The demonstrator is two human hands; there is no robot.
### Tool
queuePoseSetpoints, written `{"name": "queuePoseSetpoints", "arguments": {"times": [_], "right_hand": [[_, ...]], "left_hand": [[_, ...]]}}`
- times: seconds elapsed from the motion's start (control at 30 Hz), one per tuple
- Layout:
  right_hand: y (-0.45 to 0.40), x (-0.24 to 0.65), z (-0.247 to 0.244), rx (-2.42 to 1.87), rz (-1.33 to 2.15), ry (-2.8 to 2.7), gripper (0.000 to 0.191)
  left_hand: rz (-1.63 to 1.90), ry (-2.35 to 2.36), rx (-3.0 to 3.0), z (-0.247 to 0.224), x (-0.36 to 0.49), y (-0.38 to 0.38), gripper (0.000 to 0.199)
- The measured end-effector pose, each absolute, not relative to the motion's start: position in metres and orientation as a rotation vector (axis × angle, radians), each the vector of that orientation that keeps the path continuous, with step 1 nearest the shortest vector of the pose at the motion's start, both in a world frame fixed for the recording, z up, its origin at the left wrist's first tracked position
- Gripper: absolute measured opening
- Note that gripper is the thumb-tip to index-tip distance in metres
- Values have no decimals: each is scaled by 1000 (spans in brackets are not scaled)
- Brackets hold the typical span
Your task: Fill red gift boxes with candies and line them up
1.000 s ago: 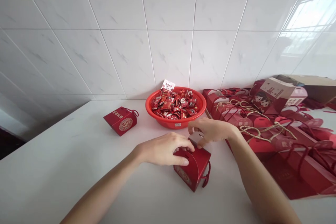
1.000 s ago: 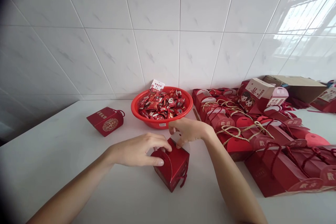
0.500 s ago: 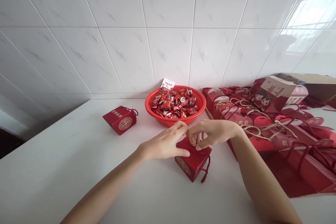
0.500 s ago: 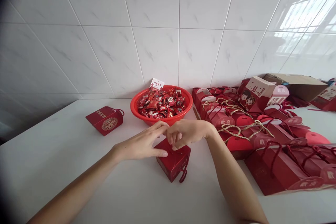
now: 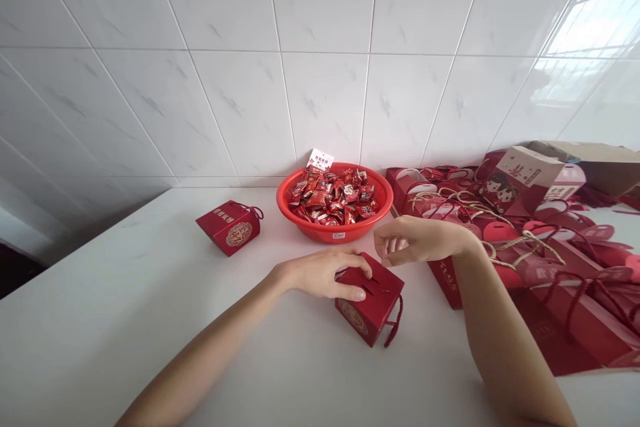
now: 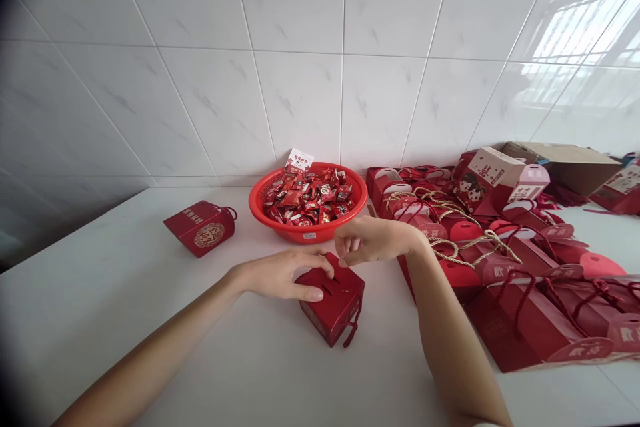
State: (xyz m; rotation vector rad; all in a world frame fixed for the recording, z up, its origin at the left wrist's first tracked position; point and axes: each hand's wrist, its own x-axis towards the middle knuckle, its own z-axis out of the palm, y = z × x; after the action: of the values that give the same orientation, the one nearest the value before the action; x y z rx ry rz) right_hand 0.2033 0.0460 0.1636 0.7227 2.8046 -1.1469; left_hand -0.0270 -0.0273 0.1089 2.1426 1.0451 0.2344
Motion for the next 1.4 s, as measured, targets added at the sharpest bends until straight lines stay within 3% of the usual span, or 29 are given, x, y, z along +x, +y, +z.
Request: {"name": "queuePoseSetpoints", "arguments": {"times": [0.17, 0.37, 0.57, 0.7, 0.93, 1.07, 1.2, 1.4], "right_hand": [[45, 207, 166, 781, -1093, 2818, 9], [48, 203, 160, 842, -996, 2791, 16], [60, 183, 136, 911, -813, 2694, 5], [68, 172, 121, 1005, -843, 2627, 8], [74, 174, 120, 1211, -1058, 2614, 11], [66, 184, 137, 1307, -1518, 2668, 13], [50, 190, 158, 1308, -1752, 2769, 22], [31, 184, 172, 1270, -1945, 2863, 34]], "left_hand": [[281, 1027, 2120, 109, -28, -24, 32], [181, 1485, 2096, 121, -31, -35, 46], [141, 1609, 2053, 122, -30, -44, 49], [176, 1604, 2031, 120, -29, -41, 48], [266, 1631, 1978, 117, -31, -42, 49], [338, 1664, 1941, 120, -34, -43, 44], [576, 1567, 1835, 138, -39, -45, 43], [1027, 1048, 1389, 176, -34, -49, 40]]}}
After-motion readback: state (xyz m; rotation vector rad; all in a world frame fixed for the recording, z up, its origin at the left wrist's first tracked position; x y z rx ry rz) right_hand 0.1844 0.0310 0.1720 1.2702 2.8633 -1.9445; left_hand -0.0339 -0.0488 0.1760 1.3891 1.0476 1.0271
